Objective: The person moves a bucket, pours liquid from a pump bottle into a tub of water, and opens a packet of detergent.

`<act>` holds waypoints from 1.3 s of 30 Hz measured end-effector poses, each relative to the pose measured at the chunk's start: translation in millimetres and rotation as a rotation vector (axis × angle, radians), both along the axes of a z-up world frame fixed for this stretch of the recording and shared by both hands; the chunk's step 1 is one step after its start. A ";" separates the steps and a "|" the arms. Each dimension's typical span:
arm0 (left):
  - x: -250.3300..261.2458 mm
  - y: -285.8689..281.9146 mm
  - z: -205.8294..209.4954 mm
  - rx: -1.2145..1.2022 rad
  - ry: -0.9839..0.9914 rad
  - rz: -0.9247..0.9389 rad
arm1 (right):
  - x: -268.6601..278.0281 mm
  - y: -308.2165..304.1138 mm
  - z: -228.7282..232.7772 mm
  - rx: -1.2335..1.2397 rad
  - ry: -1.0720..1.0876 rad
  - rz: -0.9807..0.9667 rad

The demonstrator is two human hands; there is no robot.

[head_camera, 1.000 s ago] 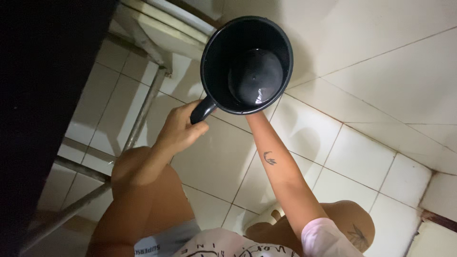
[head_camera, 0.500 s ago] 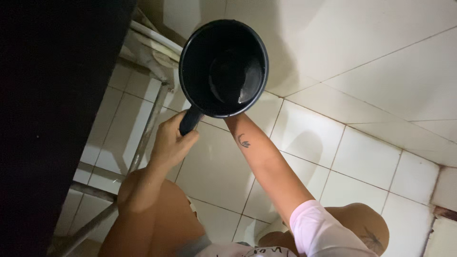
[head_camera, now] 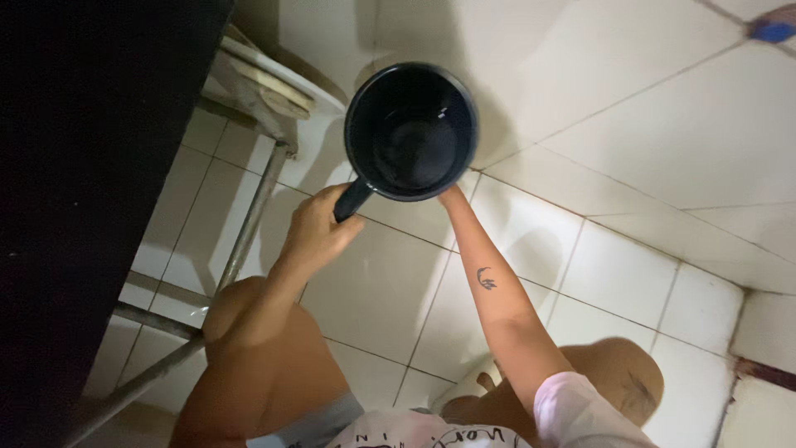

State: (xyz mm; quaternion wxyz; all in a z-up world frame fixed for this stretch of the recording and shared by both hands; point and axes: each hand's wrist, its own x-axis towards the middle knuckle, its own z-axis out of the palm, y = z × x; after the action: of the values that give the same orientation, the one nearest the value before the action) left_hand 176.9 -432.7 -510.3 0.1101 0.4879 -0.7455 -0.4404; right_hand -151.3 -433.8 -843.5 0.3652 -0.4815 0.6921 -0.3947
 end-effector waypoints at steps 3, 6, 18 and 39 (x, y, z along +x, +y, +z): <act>8.6 -1.3 -4.4 -0.106 0.045 0.016 | -5.2 8.6 37.5 0.031 0.002 0.043; 20.9 -0.4 -15.0 -0.158 -0.055 0.060 | -3.8 17.2 87.1 0.272 -0.101 -0.002; 34.3 104.8 35.0 0.028 0.000 0.362 | 2.6 144.6 264.4 0.508 0.315 0.350; 148.6 129.8 617.9 -0.296 0.303 0.446 | 162.9 97.5 667.7 0.464 0.135 0.345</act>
State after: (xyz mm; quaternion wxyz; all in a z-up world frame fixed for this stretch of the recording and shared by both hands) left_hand 325.5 -302.9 107.6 0.3838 0.5472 -0.6511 -0.3596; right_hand 11.6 -336.4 -175.8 0.4803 -0.5208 0.6946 -0.1250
